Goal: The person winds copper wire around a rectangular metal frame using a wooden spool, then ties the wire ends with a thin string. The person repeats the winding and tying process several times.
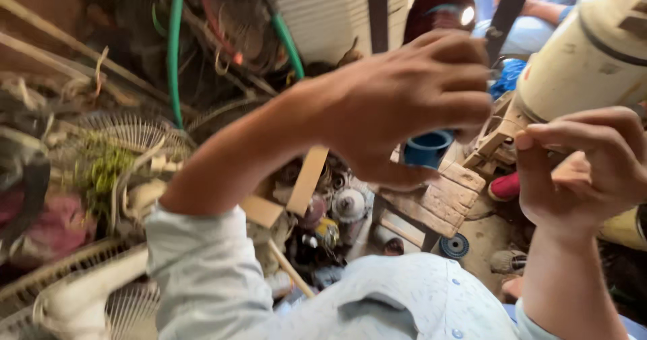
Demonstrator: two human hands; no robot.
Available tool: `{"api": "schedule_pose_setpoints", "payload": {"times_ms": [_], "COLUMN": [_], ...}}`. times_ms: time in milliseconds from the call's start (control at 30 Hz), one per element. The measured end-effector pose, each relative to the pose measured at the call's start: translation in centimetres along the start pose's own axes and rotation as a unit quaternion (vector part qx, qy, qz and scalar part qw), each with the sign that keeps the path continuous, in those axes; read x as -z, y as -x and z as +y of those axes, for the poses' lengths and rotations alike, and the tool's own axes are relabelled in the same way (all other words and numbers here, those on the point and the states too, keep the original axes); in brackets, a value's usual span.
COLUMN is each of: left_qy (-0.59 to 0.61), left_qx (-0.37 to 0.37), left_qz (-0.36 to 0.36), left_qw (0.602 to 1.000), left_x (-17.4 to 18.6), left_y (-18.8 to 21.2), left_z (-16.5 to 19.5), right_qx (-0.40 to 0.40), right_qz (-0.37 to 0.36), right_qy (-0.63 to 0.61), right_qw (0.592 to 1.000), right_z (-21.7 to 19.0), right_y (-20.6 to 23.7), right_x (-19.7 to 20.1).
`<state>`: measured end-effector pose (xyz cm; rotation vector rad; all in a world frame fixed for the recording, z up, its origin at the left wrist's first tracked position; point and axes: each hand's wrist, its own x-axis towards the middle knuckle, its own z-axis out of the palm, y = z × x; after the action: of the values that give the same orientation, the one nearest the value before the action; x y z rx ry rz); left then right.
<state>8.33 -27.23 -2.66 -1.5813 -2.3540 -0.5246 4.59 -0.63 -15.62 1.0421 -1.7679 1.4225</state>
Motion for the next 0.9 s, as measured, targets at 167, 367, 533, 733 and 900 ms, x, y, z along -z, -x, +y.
{"api": "schedule_pose_setpoints", "payload": {"times_ms": [167,367,533,733,900], "left_qy": [-0.072,-0.055,-0.087,-0.137,-0.122], "left_qx": [0.063,0.169,0.188,0.194,0.203], "left_qz": [0.050,0.075,0.035,0.009,0.004], "left_qw": [0.994,0.981,0.978,0.971,0.972], "left_x": [-0.9,-1.7,-1.2,0.0,0.5], "left_y": [0.0,0.4,0.3,0.0,-0.4], "left_z": [2.6,6.2,7.4,7.9,7.7], "right_qx": [0.037,-0.013,-0.026,-0.024,0.014], "right_qz": [0.022,0.030,-0.006,-0.028,-0.084], "right_qy": [0.047,-0.020,-0.027,-0.073,-0.051], "right_qw": [0.998,0.999,0.999,0.997,0.995], "right_z": [-1.2,-3.8,-4.7,-4.5,-4.3], "right_y": [0.0,0.8,0.1,-1.7,-3.9], "right_x": [0.5,-0.8,-1.4,-2.6,-2.9]}}
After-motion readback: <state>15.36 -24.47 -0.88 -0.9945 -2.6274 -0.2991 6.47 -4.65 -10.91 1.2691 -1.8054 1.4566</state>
